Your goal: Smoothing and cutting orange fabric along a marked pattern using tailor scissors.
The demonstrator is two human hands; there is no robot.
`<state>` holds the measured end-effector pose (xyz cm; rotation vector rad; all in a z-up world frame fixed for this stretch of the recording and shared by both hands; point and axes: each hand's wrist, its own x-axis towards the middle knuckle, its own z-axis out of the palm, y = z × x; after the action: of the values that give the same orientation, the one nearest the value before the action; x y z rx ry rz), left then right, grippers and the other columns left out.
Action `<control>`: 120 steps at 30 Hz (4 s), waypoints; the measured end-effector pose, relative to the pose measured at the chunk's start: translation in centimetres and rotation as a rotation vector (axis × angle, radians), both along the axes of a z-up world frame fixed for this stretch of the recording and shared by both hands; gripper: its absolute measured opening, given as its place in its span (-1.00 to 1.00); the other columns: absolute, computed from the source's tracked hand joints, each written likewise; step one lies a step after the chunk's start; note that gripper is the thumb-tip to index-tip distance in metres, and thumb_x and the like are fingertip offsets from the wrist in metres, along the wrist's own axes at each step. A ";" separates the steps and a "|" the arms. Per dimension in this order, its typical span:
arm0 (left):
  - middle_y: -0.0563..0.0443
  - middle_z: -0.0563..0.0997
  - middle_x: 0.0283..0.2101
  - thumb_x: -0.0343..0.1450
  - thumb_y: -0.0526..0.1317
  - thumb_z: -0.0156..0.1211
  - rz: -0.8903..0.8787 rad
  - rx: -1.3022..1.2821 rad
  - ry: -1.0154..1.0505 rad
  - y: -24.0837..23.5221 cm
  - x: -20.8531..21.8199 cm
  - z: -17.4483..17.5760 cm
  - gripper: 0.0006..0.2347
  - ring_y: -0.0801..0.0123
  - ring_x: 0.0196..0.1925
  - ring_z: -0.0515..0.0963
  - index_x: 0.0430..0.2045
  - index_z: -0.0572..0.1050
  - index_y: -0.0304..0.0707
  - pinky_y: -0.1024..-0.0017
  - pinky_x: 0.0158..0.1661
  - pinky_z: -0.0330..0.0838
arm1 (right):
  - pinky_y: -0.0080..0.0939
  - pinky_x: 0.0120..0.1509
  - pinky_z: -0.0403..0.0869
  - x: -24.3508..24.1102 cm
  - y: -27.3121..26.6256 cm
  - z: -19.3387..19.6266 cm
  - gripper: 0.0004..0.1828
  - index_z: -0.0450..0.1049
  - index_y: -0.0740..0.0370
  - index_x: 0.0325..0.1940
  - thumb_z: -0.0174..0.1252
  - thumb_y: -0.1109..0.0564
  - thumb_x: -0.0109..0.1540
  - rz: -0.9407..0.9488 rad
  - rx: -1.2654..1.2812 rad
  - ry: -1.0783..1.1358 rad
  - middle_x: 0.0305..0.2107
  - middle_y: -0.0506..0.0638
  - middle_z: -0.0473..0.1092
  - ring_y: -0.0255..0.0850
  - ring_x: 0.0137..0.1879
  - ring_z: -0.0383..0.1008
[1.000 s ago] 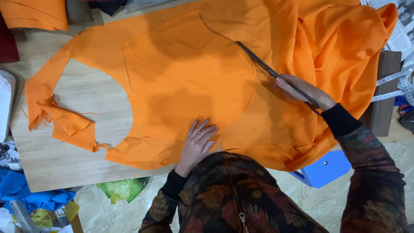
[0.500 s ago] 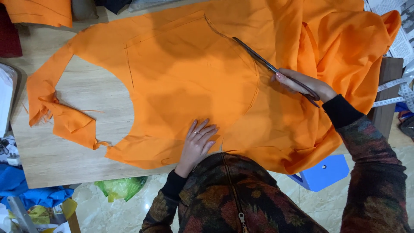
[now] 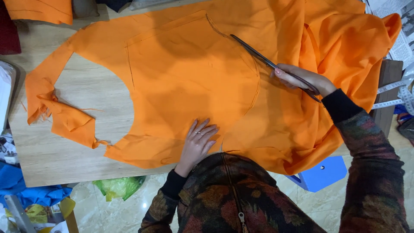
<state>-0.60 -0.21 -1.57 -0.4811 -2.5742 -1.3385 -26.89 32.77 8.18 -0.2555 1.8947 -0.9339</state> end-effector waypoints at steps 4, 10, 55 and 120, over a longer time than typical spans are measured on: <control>0.03 0.66 0.07 0.54 -0.02 0.03 -0.004 0.012 -0.014 -0.2 -0.1 0.3 -0.70 0.08 0.36 0.45 -0.04 0.61 -0.15 0.01 0.42 -0.02 | -0.36 -0.52 0.14 -0.5 -1.2 0.4 -0.38 0.19 0.11 -0.30 -0.29 -0.45 0.43 -0.001 -0.008 0.021 -0.59 -0.19 0.01 -0.38 -0.55 0.05; 0.02 0.65 0.06 0.55 -0.01 0.03 -0.001 0.023 -0.026 -0.4 -0.1 0.1 -0.69 0.09 0.35 0.44 -0.03 0.61 -0.15 0.02 0.42 -0.03 | -0.37 -0.50 0.15 -1.0 -1.1 -1.3 -0.36 0.20 0.12 -0.27 -0.34 -0.46 0.44 0.006 0.026 0.037 -0.56 -0.17 0.01 -0.37 -0.54 0.07; 0.02 0.65 0.07 0.55 0.02 0.01 0.001 0.034 -0.051 -1.0 0.0 -0.3 -0.67 0.15 0.36 0.44 0.00 0.60 -0.13 0.03 0.43 -0.04 | -0.23 -0.49 0.31 -0.7 -7.2 -3.4 -0.16 0.24 0.24 -0.19 -0.36 -0.62 0.37 -0.084 0.130 0.159 -0.60 -0.04 0.16 -0.22 -0.52 0.27; 0.04 0.65 0.07 0.56 0.05 -0.04 0.019 0.033 -0.052 -1.4 0.0 -0.4 -0.65 0.18 0.34 0.46 0.01 0.60 -0.10 0.04 0.43 -0.03 | -0.46 -0.58 0.21 0.9 -14.1 -5.9 -0.16 0.29 0.24 -0.04 -0.29 -0.62 0.34 -0.410 -0.078 0.056 -0.64 -0.26 0.06 -0.47 -0.62 0.13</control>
<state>-0.58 -1.63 -1.94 -0.4213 -2.5869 -1.4027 -25.99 18.67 2.32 0.0671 2.0038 -1.2859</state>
